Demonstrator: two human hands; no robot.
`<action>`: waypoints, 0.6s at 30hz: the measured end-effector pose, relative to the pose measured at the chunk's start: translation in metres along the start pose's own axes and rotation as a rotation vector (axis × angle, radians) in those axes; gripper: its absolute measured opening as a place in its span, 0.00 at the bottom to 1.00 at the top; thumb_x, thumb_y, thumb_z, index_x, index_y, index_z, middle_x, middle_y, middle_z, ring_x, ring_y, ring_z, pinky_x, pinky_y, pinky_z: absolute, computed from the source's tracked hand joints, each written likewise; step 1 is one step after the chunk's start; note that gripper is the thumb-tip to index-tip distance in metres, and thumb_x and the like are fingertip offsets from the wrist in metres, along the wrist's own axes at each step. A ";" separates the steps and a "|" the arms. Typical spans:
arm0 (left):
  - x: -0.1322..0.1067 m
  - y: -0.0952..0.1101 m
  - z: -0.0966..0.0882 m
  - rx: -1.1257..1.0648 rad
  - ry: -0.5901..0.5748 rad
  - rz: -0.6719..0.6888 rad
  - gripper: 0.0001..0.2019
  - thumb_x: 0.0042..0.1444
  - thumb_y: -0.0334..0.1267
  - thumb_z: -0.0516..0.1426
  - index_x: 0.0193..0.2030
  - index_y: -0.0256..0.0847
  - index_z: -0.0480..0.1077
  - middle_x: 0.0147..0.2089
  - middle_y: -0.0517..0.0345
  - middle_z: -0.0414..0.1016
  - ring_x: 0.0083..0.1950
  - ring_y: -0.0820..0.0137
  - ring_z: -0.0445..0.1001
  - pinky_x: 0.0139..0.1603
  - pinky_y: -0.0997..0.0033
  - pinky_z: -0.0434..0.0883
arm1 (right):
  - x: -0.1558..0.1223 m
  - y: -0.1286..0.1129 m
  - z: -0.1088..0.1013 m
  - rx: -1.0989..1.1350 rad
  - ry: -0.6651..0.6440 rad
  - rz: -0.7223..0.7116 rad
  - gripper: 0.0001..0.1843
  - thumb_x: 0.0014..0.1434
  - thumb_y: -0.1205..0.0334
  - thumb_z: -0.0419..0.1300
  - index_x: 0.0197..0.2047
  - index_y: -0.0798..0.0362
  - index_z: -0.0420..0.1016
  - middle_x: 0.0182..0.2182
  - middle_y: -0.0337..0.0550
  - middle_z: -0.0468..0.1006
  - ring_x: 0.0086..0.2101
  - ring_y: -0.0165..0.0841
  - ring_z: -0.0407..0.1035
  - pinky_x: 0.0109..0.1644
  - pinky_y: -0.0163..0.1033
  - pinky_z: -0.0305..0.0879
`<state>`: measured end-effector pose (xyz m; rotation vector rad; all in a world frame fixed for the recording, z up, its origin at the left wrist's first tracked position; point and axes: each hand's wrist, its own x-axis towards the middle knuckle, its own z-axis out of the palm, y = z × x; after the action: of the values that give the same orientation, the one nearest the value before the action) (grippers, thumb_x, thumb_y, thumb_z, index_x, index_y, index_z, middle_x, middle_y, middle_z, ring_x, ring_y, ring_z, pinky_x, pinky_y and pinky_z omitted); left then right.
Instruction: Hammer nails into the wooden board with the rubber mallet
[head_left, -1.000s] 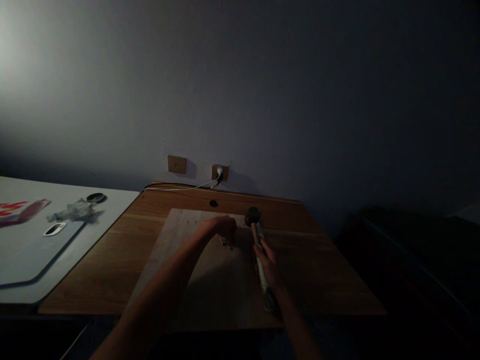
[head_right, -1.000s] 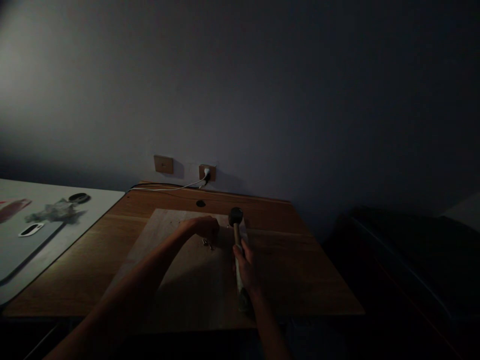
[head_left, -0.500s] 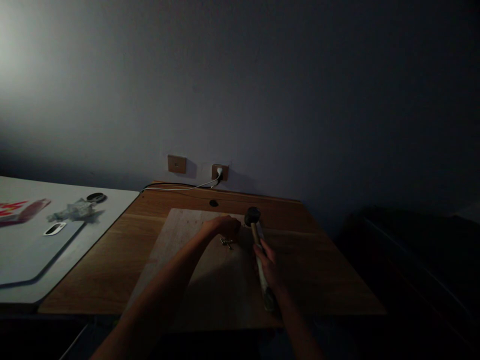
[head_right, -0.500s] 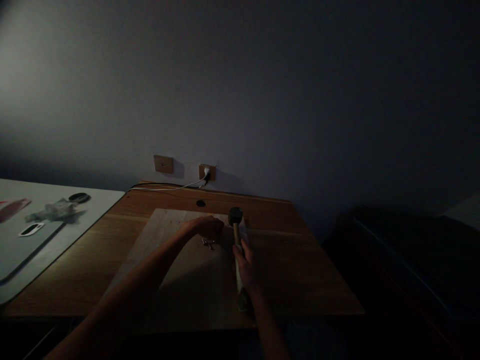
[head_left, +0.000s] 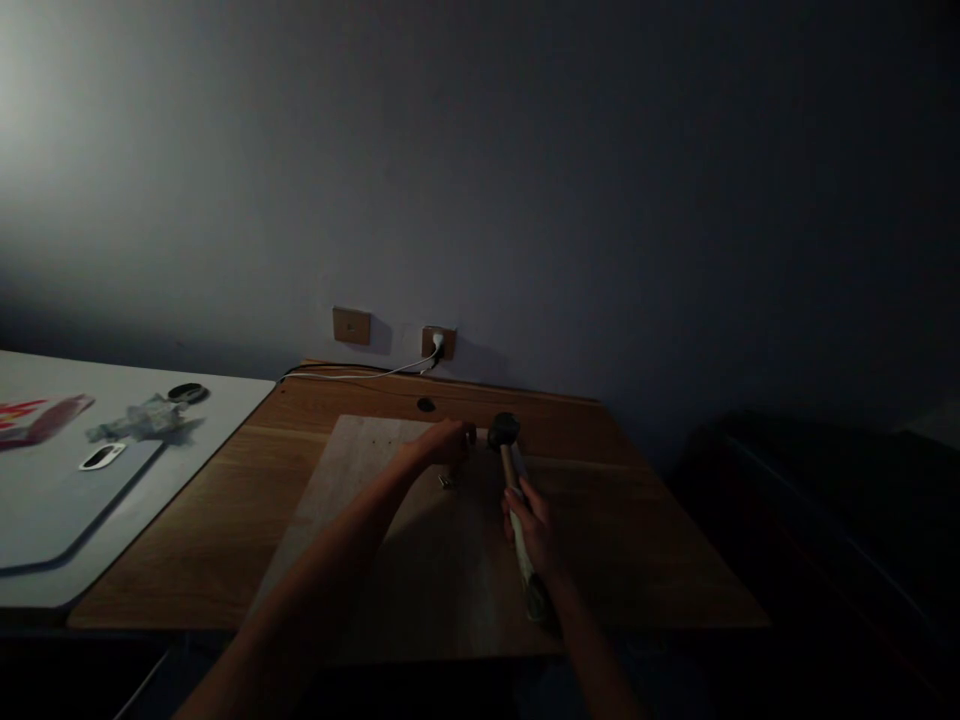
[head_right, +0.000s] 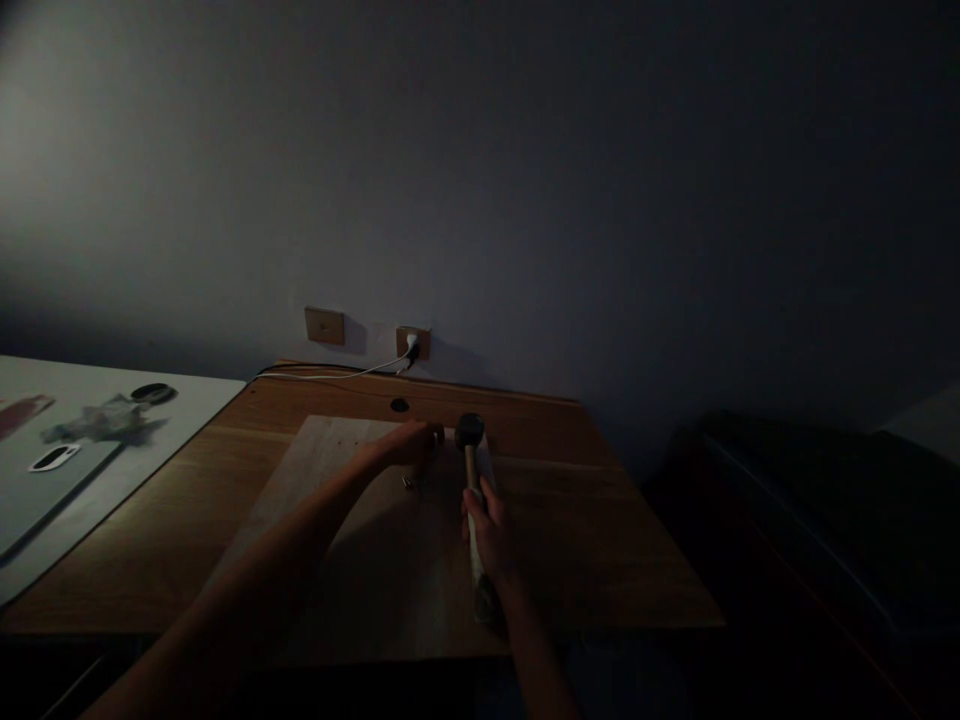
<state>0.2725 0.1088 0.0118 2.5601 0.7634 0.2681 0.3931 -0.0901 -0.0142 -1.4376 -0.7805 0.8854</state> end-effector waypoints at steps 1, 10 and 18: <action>-0.001 0.001 -0.001 0.001 0.004 0.010 0.18 0.47 0.25 0.59 0.45 0.41 0.78 0.39 0.55 0.83 0.40 0.67 0.80 0.38 0.77 0.71 | 0.000 0.000 0.000 0.000 0.001 0.005 0.28 0.47 0.35 0.66 0.33 0.50 0.67 0.20 0.29 0.65 0.15 0.23 0.55 0.17 0.31 0.51; -0.005 -0.007 -0.013 0.005 -0.003 0.064 0.13 0.45 0.22 0.59 0.33 0.41 0.79 0.32 0.58 0.82 0.36 0.69 0.79 0.38 0.78 0.71 | 0.000 0.004 -0.002 -0.025 -0.021 0.004 0.24 0.51 0.36 0.65 0.35 0.50 0.69 0.18 0.29 0.64 0.15 0.24 0.55 0.17 0.31 0.51; 0.001 -0.008 -0.003 -0.090 0.121 0.075 0.17 0.51 0.25 0.57 0.46 0.40 0.79 0.39 0.58 0.83 0.39 0.70 0.79 0.42 0.78 0.70 | 0.000 0.002 -0.002 -0.031 -0.032 -0.026 0.24 0.52 0.37 0.64 0.32 0.50 0.68 0.17 0.29 0.65 0.15 0.24 0.56 0.17 0.31 0.52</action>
<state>0.2687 0.1167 0.0100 2.5081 0.6838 0.4746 0.3946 -0.0912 -0.0158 -1.4400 -0.8380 0.8818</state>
